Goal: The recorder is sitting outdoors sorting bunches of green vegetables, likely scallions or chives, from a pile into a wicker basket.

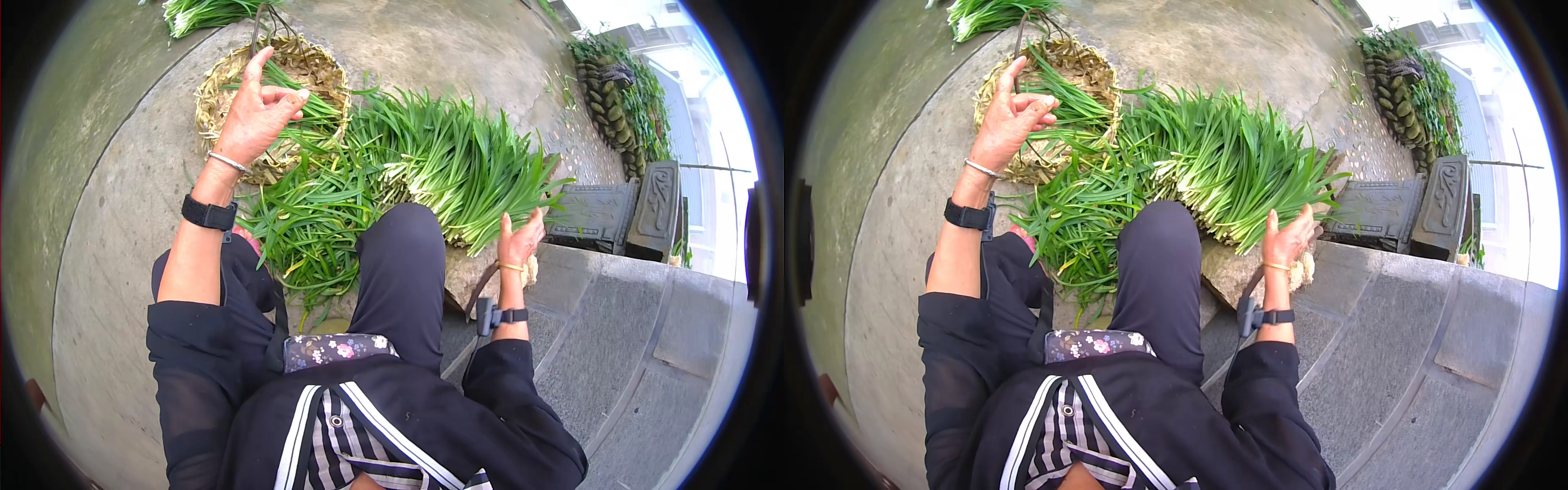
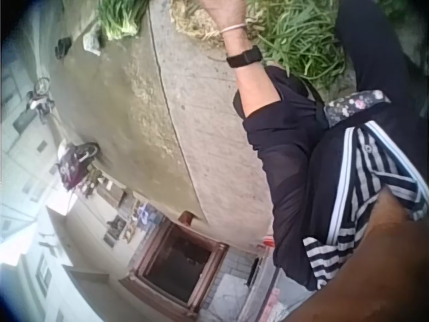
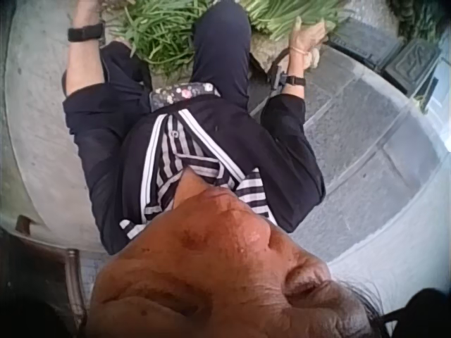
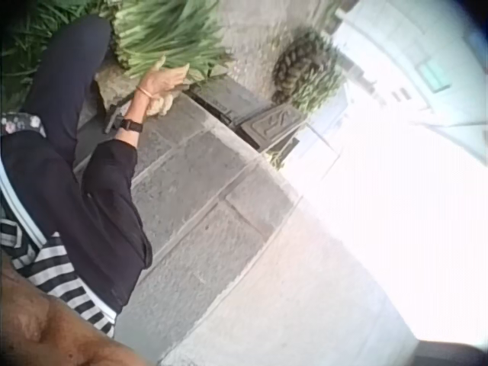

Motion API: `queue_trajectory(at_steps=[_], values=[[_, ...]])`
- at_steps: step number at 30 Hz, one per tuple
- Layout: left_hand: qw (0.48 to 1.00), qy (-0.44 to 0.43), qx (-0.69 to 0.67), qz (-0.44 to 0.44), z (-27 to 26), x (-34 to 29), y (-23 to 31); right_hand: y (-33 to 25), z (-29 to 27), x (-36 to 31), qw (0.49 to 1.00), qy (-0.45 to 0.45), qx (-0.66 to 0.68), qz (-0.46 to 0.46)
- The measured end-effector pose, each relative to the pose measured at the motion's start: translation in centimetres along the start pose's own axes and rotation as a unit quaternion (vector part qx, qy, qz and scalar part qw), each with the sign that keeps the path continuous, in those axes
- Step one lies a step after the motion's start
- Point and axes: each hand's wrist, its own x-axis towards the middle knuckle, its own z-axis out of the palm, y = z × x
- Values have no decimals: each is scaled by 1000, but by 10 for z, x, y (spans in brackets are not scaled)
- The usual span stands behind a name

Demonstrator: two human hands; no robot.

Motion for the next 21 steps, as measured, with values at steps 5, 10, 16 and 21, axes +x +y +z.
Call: queue_trajectory(at_steps=[5,10,16,21], values=[[1000,6,1,6,5,3,-4,-74,13,-3,873,-158,13,-461],[1000,11,-21,1,5,3,0,-89,70,20,797,-254,-177,-519],[999,30,-29,15,-9,-1,2,-134,66,53,784,-446,297,-313],[996,58,-60,28,-27,-4,2,-220,31,74,633,-580,511,-44]])
